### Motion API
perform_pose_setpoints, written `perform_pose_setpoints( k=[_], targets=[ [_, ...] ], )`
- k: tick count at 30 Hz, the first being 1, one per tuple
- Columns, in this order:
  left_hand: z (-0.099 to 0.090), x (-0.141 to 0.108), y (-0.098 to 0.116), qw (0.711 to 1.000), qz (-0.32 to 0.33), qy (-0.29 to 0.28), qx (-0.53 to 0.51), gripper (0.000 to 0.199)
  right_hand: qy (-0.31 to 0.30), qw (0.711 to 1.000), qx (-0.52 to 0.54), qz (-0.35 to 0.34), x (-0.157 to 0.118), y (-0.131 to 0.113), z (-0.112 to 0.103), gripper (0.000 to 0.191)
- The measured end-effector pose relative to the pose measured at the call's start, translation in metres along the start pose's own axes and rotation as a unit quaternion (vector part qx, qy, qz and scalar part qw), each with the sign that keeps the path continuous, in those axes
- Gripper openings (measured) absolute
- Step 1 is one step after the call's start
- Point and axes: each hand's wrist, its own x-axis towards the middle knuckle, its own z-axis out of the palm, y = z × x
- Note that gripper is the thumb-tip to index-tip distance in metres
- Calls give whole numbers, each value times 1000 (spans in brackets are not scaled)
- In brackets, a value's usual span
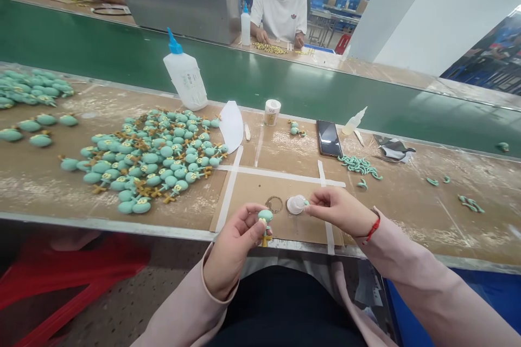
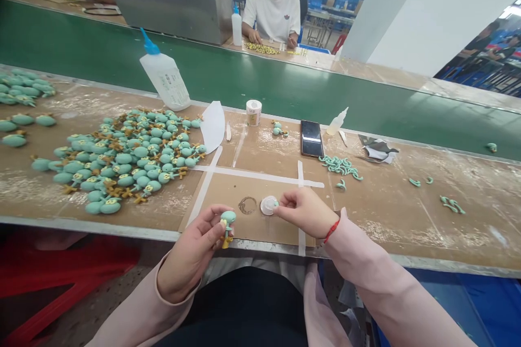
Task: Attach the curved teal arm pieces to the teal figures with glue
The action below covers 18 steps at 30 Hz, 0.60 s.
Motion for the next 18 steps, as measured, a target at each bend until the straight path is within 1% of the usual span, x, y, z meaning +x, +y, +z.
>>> perform_pose_setpoints(
  k=[7,9,10,12,14,15,18],
  targets=[
    [-1,1,0,1000,-5,6,1,31,15,1000,12,-18,-8,3,-3,37],
    [1,0,1,1000,4,-1,3,32,23,998,46,-36,-13,2,-3,36],
    [3,0,2,1000,11,-10,3,32,34,994,83,-56,-16,0,-1,34],
    [8,-1,3,999,19,-34,4,29,64,974,182,-120,-24,-6,6,28],
    [14,-2,5,998,27,-57,5,27,92,943,264,-182,-32,-15,19,20],
    [17,-3,7,997,34,-66,7,26,103,930,290,-202,-35,-19,27,17],
    [25,-7,12,995,63,-79,17,28,128,903,350,-215,-42,-31,48,12]
  ],
)
